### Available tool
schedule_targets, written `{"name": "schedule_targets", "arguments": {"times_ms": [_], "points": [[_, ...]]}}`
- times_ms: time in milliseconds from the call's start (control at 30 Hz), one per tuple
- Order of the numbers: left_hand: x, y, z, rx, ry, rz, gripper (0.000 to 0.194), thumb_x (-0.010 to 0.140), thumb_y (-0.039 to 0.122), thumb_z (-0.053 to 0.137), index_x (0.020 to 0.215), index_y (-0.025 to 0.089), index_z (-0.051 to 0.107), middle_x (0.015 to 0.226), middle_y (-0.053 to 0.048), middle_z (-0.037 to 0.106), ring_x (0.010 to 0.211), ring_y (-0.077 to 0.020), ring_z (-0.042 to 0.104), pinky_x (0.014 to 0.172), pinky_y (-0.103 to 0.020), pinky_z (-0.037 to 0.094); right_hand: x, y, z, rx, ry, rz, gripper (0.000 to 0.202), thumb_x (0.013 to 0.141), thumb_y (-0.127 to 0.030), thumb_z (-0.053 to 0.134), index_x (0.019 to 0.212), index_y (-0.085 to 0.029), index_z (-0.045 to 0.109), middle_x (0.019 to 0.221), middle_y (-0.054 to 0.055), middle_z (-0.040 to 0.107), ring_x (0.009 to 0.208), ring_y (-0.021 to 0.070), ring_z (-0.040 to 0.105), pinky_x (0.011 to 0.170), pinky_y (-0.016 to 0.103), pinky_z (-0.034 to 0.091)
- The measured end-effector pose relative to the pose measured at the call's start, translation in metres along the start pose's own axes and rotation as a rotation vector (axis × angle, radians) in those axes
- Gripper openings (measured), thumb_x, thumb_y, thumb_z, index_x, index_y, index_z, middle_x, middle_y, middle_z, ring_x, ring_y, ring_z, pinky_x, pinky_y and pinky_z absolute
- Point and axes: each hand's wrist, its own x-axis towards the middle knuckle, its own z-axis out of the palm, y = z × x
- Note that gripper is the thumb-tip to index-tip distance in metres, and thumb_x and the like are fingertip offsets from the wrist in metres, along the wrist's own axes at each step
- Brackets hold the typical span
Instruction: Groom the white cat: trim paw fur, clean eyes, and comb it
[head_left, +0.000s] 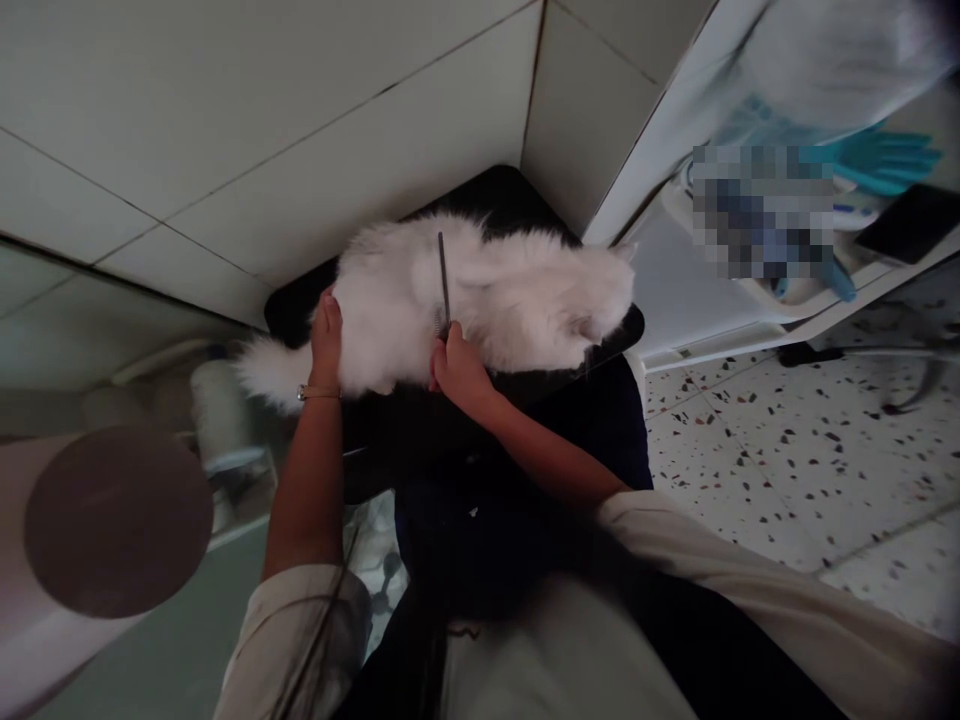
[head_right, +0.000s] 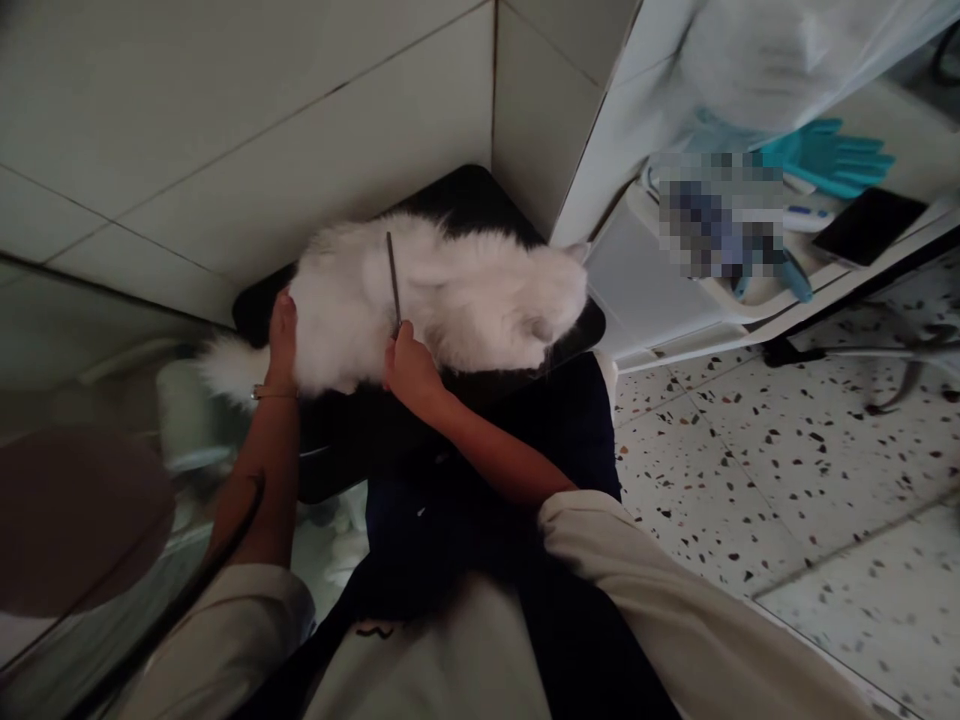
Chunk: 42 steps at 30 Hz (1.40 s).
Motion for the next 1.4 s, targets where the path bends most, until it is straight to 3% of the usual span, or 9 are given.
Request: {"name": "schedule_targets", "arguments": {"times_ms": [267,467,600,733,800,1033,1200,1267,1400], "points": [[0.003,0.061,-0.019,0.356,0.208,0.201,0.045,0.103,0.03,0.048,0.142,0.009,0.049,0.151,-0.016,0.048,0.147,-0.0269,0.036,0.127,-0.051,0.021,-0.032,0.022,-0.048,0.248,0.057,0.007,0.015,0.1,-0.037,0.039,0.097,-0.024,0.035,0.062,-0.009,0.055,0.043,0.009,0.057,0.043,0.021,0.046],[0.015,0.116,0.035,0.298,-0.233,0.391,0.059,0.093,0.029,0.065,0.147,0.014,0.045,0.152,-0.014,0.048,0.143,-0.0272,0.042,0.125,-0.046,0.03,-0.04,0.029,-0.092,0.3,0.243,-0.016,0.026,0.096,-0.049,0.045,0.1,-0.025,0.038,0.067,-0.006,0.056,0.044,0.0121,0.057,0.044,0.027,0.048],[0.027,0.141,0.078,0.331,-0.385,0.42,0.076,0.087,0.035,0.075,0.151,0.014,0.039,0.156,-0.014,0.042,0.144,-0.0297,0.039,0.125,-0.042,0.029,-0.032,0.034,-0.107,0.384,0.252,0.058,0.027,0.093,-0.051,0.049,0.099,-0.026,0.037,0.066,-0.005,0.055,0.043,0.0146,0.055,0.042,0.031,0.047],[0.037,0.154,0.097,0.322,-0.406,0.402,0.037,0.093,0.031,0.068,0.127,0.019,0.06,0.13,-0.011,0.063,0.123,-0.0295,0.058,0.107,-0.042,0.045,-0.024,0.038,-0.105,0.425,0.15,0.142,0.027,0.093,-0.049,0.048,0.097,-0.027,0.034,0.063,-0.007,0.054,0.041,0.0138,0.054,0.039,0.03,0.046],[0.04,0.152,0.09,0.252,-0.376,0.363,0.015,0.099,0.03,0.058,0.104,0.019,0.067,0.107,-0.007,0.07,0.105,-0.0253,0.064,0.097,-0.039,0.049,-0.019,0.037,-0.099,0.443,0.111,0.154,0.023,0.094,-0.046,0.046,0.097,-0.026,0.034,0.062,-0.008,0.053,0.04,0.0127,0.054,0.038,0.027,0.046],[0.031,0.1,0.002,0.197,0.125,0.036,0.027,0.099,0.04,0.053,0.09,0.018,0.066,0.084,-0.004,0.065,0.086,-0.0213,0.064,0.083,-0.044,0.048,-0.003,0.004,-0.058,0.36,-0.132,0.135,0.011,0.099,-0.025,0.038,0.091,-0.026,0.03,0.058,-0.009,0.053,0.039,0.0114,0.056,0.038,0.023,0.044],[0.013,0.059,-0.039,0.213,0.262,-0.072,0.033,0.097,0.047,0.046,0.077,0.024,0.057,0.079,-0.006,0.063,0.084,-0.0261,0.065,0.088,-0.056,0.051,-0.017,-0.043,-0.019,0.113,-0.383,-0.121,0.013,0.099,-0.024,0.04,0.088,-0.024,0.034,0.056,-0.008,0.055,0.044,0.009,0.055,0.047,0.02,0.043],[0.009,0.049,-0.046,0.187,0.282,-0.106,0.036,0.097,0.049,0.043,0.071,0.026,0.052,0.074,-0.006,0.062,0.081,-0.0278,0.065,0.087,-0.058,0.052,-0.02,-0.047,-0.017,0.136,-0.352,-0.165,0.011,0.1,-0.028,0.04,0.091,-0.024,0.035,0.059,-0.008,0.056,0.046,0.0081,0.055,0.051,0.02,0.045],[0.008,0.029,-0.054,0.103,0.417,-0.16,0.038,0.099,0.057,0.037,0.081,0.028,0.055,0.089,-0.009,0.068,0.097,-0.0294,0.068,0.095,-0.061,0.05,-0.006,-0.019,-0.044,0.238,0.015,-0.014,0.01,0.101,-0.033,0.037,0.098,-0.025,0.036,0.064,-0.007,0.055,0.043,0.0098,0.054,0.045,0.023,0.045]]}}
